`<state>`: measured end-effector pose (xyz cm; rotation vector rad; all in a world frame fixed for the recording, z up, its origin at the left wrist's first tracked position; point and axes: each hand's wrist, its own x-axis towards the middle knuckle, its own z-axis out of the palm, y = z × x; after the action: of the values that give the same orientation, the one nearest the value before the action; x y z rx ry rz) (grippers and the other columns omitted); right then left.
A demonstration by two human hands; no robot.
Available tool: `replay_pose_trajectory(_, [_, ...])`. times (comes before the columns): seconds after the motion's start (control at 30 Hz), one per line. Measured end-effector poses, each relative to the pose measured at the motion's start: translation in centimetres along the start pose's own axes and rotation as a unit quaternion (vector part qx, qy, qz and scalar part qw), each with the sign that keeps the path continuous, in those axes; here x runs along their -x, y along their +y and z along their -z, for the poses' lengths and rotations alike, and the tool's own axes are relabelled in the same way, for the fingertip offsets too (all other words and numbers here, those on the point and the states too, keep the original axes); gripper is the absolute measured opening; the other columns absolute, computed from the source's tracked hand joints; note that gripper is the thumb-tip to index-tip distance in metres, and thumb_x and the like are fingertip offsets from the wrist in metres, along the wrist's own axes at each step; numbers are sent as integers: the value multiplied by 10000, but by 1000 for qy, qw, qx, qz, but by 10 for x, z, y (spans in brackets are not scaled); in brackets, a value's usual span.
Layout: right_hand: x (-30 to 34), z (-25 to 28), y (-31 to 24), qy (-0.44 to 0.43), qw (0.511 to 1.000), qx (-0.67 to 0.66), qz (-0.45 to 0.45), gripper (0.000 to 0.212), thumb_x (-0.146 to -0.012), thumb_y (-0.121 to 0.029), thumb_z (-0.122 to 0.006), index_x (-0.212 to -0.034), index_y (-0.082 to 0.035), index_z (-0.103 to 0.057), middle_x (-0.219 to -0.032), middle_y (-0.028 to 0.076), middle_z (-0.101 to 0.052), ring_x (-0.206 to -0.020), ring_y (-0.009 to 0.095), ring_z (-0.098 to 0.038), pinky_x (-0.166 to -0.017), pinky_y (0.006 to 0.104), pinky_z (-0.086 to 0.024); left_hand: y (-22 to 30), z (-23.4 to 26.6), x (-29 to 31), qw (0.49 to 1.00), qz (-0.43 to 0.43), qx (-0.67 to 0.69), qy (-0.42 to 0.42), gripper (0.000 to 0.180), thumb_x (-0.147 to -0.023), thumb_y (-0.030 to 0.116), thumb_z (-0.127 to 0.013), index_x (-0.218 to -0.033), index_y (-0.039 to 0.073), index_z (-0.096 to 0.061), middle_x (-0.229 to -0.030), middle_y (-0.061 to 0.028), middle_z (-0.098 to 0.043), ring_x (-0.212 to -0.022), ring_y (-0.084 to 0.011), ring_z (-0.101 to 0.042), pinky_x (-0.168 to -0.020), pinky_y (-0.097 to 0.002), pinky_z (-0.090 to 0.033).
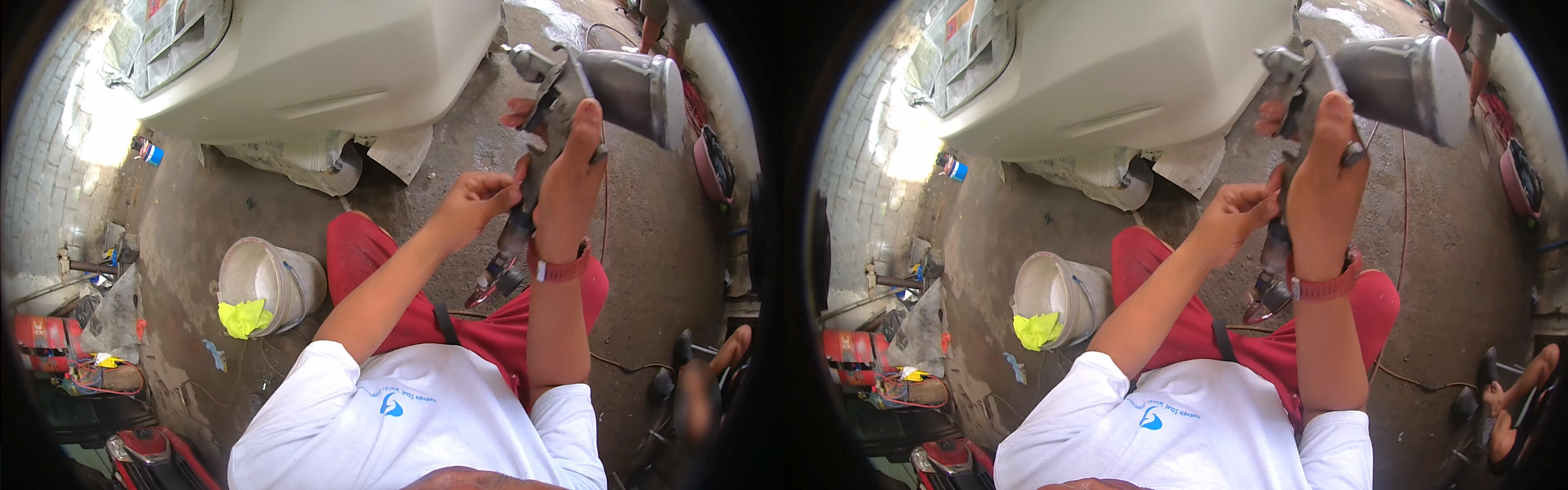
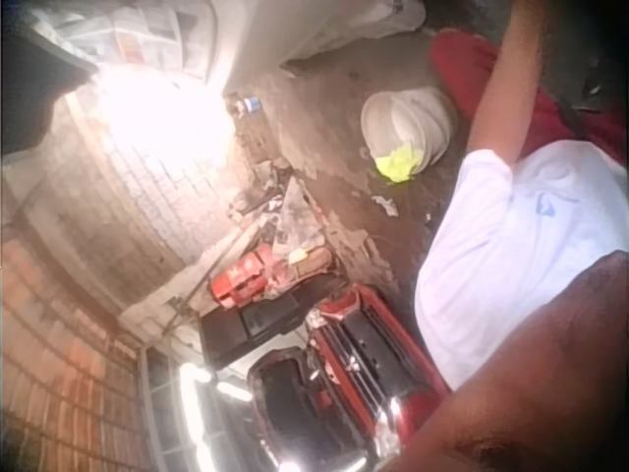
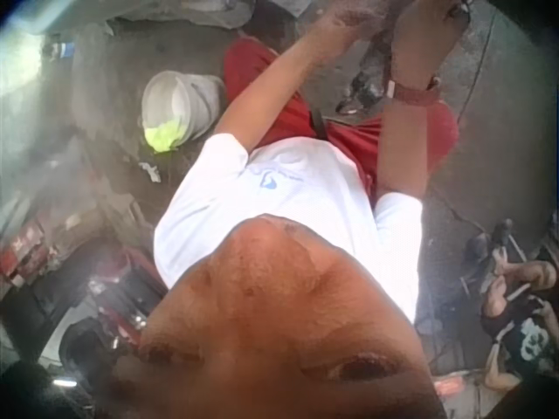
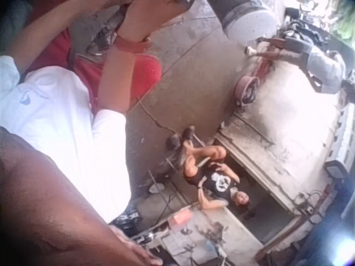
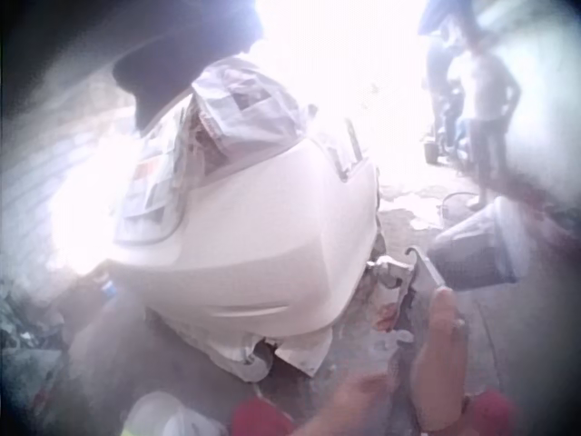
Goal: The person sands a white car bumper with a sanding block, wipes it with a yellow cloth, and then sprays it with a paint gun. The person works on the lower edge of the bumper while sitting on the floor.
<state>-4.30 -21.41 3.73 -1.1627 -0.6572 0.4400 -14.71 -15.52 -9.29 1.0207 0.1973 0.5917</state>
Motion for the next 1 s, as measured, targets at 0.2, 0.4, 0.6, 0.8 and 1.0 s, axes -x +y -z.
replay_pose_trajectory(0.2, [36, -19, 27, -146, 988, -13, -51, 603, -1207, -492, -406, -1227, 18, -726, -1034, 101, -794, -890, 149, -754, -520, 244, -498, -17, 25, 71, 991, -38, -42, 125, 255, -1081, 238, -778, -1197, 12, -797, -1147, 30, -752, -1054, -54, -624, -953, -269, -508])
replay_pose_trajectory(0.4, [52, -47, 43, -274, 959, -45, -62, 571, -1209, -455, -456, -1335, 37, -718, -1024, 93, -788, -922, 138, -737, -599, 250, -507, -23, 38, 118, 972, -76, -59, 214, 276, -1099, 246, -751, -1237, 10, -790, -1140, 21, -751, -1058, -63, -619, -965, -281, -505])
replay_pose_trajectory(0.6, [40, -44, 48, -251, 965, -38, -71, 572, -1207, -463, -450, -1253, 31, -735, -978, 87, -783, -865, 138, -733, -592, 255, -521, -26, 33, 104, 975, -84, -73, 195, 394, -1109, 338, -731, -1329, 13, -762, -1196, 3, -756, -1095, -80, -643, -1002, -295, -515])
replay_pose_trajectory(0.8, [16, -9, 42, -146, 984, 1, -101, 646, -1178, -575, -437, -1241, 1, -723, -961, 97, -785, -829, 169, -758, -499, 257, -506, -4, 39, 95, 972, -28, -171, 161, 513, -1092, 444, -722, -1431, 58, -712, -1401, -81, -722, -1260, -195, -683, -1086, -369, -533])
replay_pose_trajectory(1.0, [0, 25, 39, -20, 999, 25, -34, 716, -1165, -632, -409, -1404, 0, -646, -1126, 140, -803, -970, 209, -797, -495, 271, -526, 14, 106, 150, 700, 68, -703, 105, 553, -1019, 458, -757, -1445, 109, -717, -1583, -137, -627, -1483, -376, -547, -1268, -584, -353])
